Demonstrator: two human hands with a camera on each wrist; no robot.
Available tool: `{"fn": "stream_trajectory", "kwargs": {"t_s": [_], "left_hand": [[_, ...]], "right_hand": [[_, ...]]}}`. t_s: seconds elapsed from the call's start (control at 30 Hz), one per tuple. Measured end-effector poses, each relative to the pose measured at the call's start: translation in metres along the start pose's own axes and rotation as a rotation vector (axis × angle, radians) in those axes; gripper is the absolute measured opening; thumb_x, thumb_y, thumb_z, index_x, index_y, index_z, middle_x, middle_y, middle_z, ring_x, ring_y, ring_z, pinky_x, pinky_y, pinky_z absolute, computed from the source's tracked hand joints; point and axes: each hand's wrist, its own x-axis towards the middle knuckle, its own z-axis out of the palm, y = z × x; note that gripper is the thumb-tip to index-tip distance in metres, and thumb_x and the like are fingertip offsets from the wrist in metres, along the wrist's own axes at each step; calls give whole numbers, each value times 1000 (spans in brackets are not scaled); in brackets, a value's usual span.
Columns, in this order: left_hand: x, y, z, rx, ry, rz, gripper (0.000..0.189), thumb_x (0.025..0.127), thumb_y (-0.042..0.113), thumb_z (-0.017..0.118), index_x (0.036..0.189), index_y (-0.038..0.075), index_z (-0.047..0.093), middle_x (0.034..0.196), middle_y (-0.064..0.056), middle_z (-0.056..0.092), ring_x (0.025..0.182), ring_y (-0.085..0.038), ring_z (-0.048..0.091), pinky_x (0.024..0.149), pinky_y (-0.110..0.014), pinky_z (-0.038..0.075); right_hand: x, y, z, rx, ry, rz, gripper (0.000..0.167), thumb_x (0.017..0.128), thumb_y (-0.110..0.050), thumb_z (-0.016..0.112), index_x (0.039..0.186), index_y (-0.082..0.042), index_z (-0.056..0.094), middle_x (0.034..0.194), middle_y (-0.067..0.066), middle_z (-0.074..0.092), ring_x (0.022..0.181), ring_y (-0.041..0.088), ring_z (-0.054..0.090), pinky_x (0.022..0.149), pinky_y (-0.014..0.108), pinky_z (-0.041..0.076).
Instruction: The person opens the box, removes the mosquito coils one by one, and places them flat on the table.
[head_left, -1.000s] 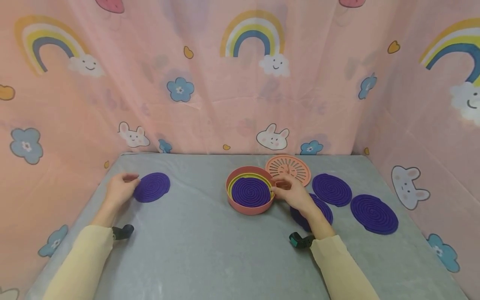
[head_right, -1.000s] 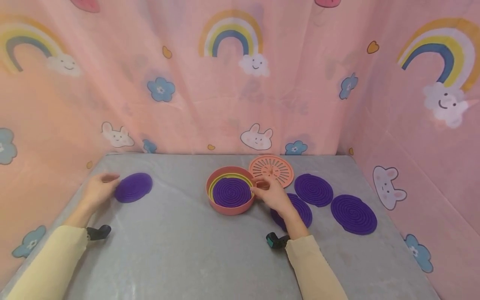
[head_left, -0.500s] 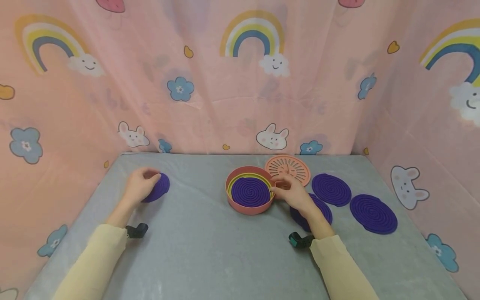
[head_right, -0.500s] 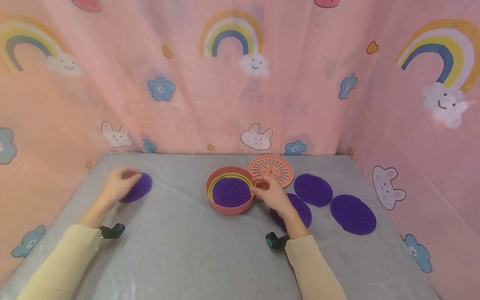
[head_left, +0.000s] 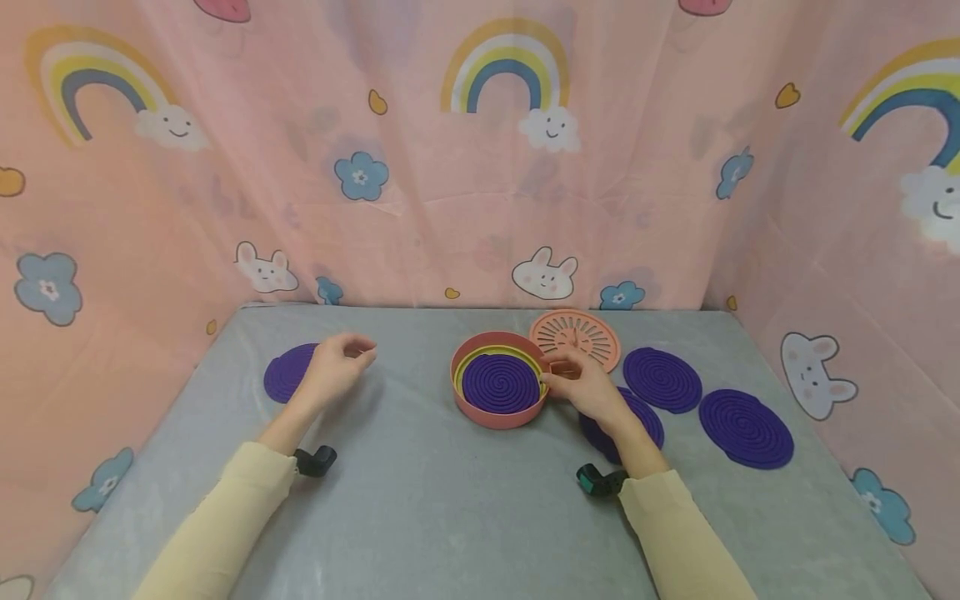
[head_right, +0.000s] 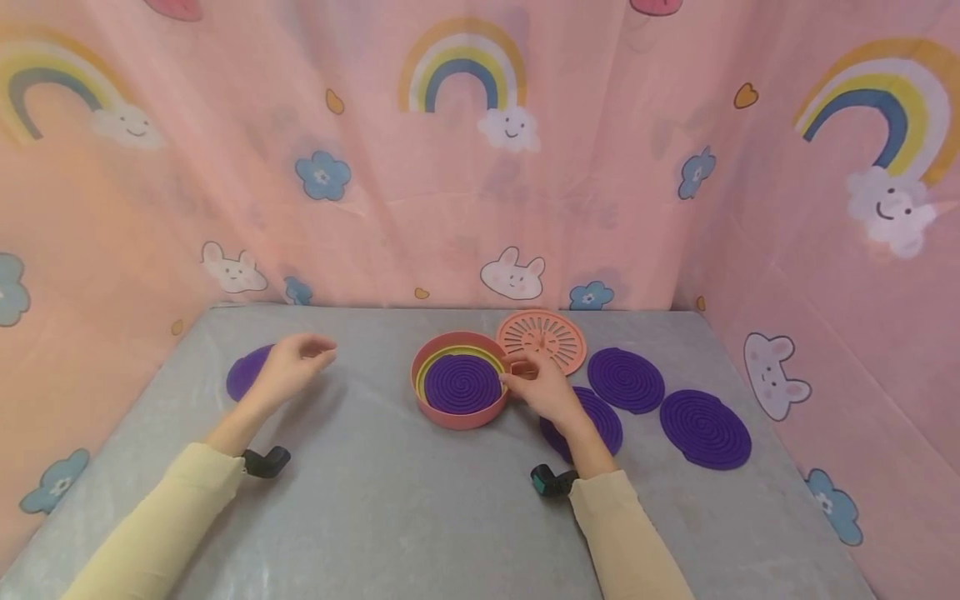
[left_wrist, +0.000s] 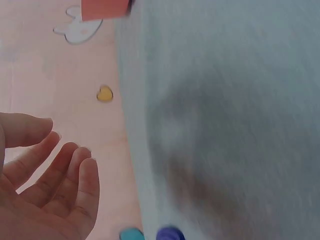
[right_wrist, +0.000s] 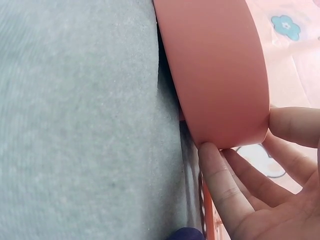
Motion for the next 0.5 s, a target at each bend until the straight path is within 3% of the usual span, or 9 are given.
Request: {"fn": "stream_trajectory", "kwargs": {"t_s": [0.5], "left_hand": [[5,30,38,-52,-38,67,26,99,19,66,118,2,70,114,-12,71,109,-31,64,90,-50,52]], "right_hand": [[1,2,-1,-2,0,-14,36,98,-16,70,131,-2,62,130,22,62,119,39,60,96,52,52]]}}
